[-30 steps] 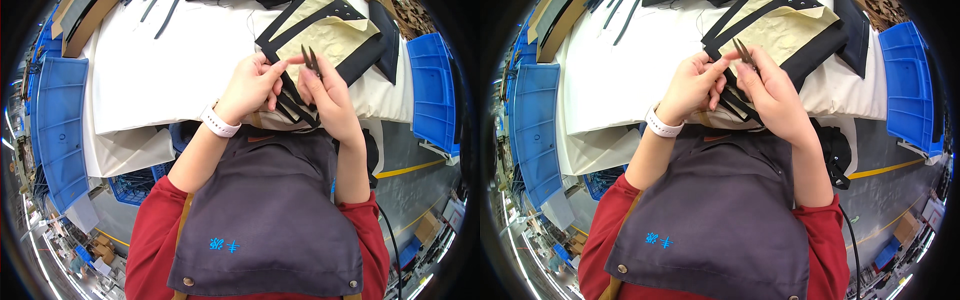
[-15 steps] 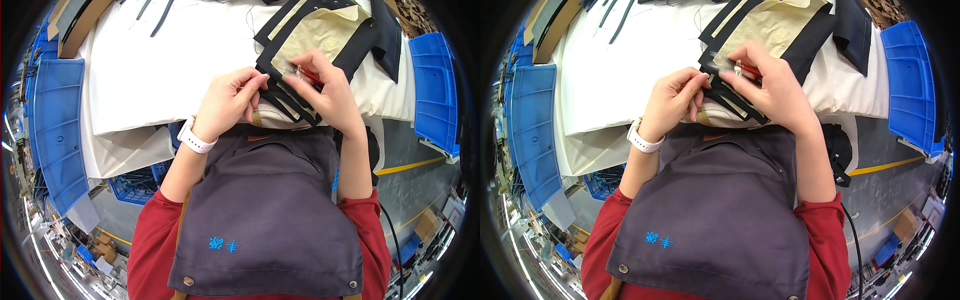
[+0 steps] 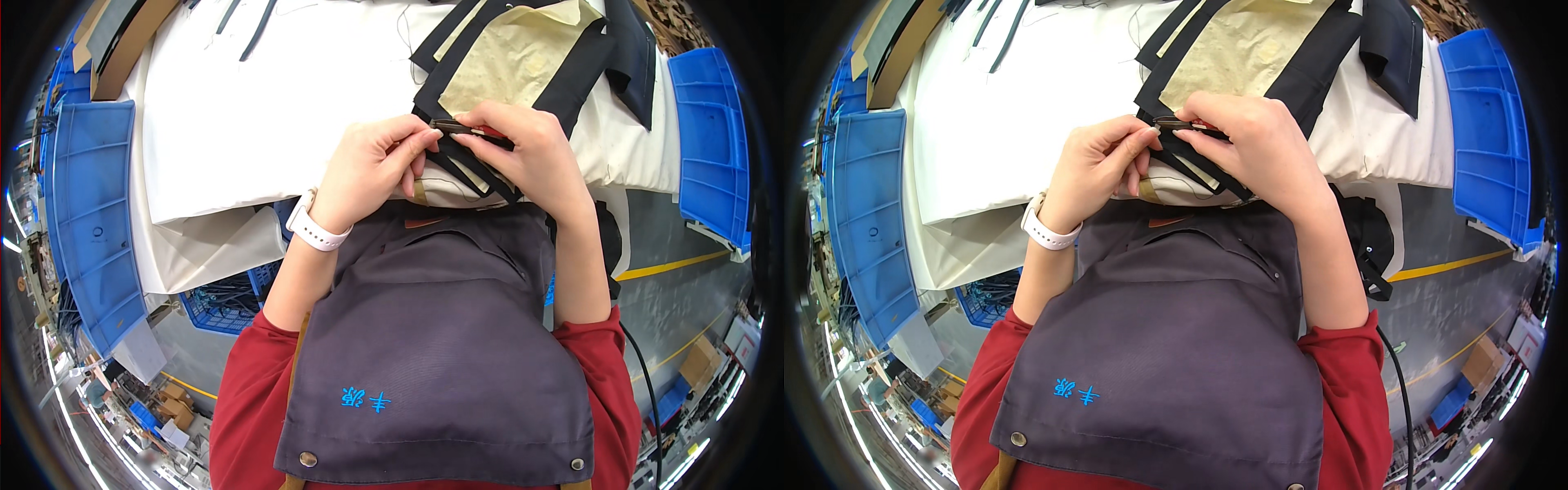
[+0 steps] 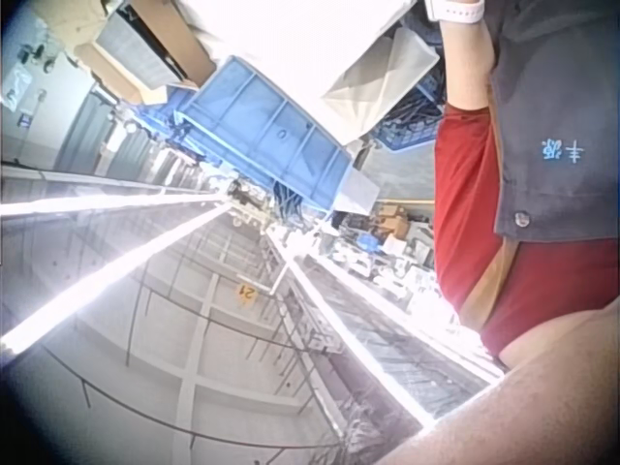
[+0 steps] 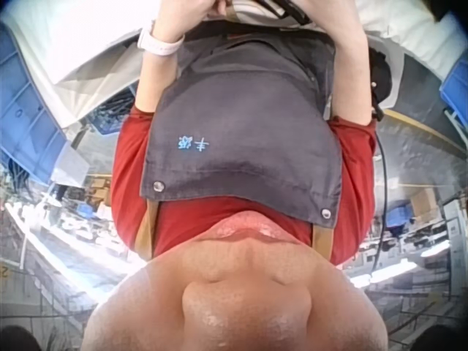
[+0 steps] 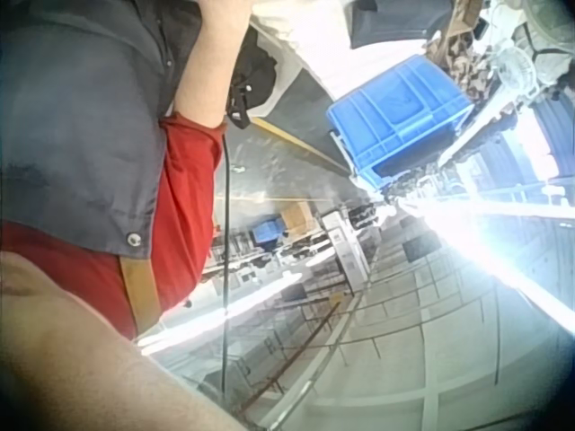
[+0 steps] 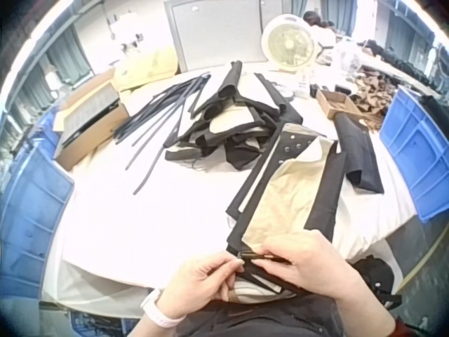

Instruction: Trimming loose threads and excess material from various black leather pieces using thread snips.

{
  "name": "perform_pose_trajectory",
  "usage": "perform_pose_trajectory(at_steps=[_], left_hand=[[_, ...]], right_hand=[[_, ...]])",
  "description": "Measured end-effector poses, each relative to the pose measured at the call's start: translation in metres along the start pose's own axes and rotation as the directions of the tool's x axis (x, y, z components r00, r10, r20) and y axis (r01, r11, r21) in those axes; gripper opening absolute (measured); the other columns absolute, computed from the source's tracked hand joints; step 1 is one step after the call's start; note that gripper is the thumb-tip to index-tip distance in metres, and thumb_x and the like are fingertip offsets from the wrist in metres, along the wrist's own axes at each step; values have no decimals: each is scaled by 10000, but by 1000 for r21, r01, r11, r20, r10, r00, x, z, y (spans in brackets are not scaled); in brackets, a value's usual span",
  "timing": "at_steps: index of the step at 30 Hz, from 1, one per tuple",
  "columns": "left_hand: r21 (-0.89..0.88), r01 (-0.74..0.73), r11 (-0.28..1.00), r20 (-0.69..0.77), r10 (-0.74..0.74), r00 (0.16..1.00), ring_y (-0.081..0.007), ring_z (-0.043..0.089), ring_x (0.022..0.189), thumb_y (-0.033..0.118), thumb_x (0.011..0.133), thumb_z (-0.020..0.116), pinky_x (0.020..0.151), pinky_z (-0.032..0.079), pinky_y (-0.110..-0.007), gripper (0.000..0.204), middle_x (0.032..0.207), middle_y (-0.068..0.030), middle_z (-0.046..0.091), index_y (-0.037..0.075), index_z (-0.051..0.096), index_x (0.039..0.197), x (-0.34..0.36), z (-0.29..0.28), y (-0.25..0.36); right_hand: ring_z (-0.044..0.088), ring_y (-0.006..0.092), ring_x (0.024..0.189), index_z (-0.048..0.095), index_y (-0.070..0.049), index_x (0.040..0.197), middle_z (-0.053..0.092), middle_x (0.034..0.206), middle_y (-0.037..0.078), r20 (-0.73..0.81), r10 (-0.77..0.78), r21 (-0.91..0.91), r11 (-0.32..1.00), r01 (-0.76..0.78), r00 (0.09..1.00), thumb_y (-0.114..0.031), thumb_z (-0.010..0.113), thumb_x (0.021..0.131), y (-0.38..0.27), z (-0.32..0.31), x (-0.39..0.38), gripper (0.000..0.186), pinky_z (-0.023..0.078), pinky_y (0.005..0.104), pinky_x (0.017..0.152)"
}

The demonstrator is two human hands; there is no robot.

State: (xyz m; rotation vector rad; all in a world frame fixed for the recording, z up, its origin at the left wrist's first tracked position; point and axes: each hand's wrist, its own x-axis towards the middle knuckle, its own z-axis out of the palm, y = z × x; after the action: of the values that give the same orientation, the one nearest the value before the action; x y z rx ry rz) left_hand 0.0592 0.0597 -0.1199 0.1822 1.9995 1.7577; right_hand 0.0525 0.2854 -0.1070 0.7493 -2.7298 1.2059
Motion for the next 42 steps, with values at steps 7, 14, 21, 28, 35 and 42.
perform_pose_trajectory(at_steps=[7, 14, 21, 28, 35, 42], left_hand=[[20, -44, 999, -2, 44, 999, -46, 579, 508, 151, 1040, 601, 492, 451, -208, 229, 630, 1, 622, -7, 685, 897, 0, 0, -1], [-141, -241, 960, -147, 221, 964, -79, 603, 588, 182, 1098, 504, 531, 452, -196, 281, 764, -76, 683, -28, 661, 998, -8, -22, -11], [110, -327, 939, -531, 334, 779, -139, 721, 757, 194, 1084, 530, 651, 494, -214, 291, 1003, -159, 768, -48, 687, 1120, 27, -53, 8], [142, -212, 967, -294, 246, 924, -90, 697, 778, 181, 1038, 603, 652, 508, -204, 250, 1032, -111, 777, -18, 721, 1132, 72, -34, 12], [47, -93, 995, -23, 94, 995, -44, 618, 694, 180, 926, 773, 603, 481, -189, 205, 831, -2, 714, 0, 747, 1021, 81, -32, 10], [-27, 54, 998, 41, -53, 998, -28, 568, 580, 199, 966, 730, 532, 446, -177, 216, 728, 2, 669, -4, 719, 895, 37, -21, 31]], right_hand=[[671, 281, 676, 671, -42, 926, 681, 764, 110, 1, -19, -20, 1000, 19, 1000, -133, 768, 850, 1, 0, 1, 153, 510, 350, 606], [679, 265, 704, 656, -48, 973, 675, 762, 104, 6, 82, 69, 994, -82, 997, -181, 769, 866, -5, -3, -1, 206, 505, 357, 650], [693, 208, 836, 572, -75, 1144, 707, 916, 70, 36, -110, -379, 918, 115, 993, -193, 793, 829, -17, -4, -9, 403, 451, 339, 806], [688, 202, 828, 584, -103, 1175, 701, 886, 57, 37, -66, -281, 957, 74, 997, -130, 774, 825, -8, -17, -14, 400, 432, 339, 846], [607, 228, 735, 634, -87, 1264, 653, 826, 44, -143, -75, -278, 960, 32, 987, 34, 707, 753, 5, -36, -20, 530, 428, 338, 836], [695, 162, 845, 662, -104, 1215, 711, 921, 32, -155, -147, -370, 926, 81, 977, 67, 696, 788, 25, -45, -8, 461, 435, 304, 792]])
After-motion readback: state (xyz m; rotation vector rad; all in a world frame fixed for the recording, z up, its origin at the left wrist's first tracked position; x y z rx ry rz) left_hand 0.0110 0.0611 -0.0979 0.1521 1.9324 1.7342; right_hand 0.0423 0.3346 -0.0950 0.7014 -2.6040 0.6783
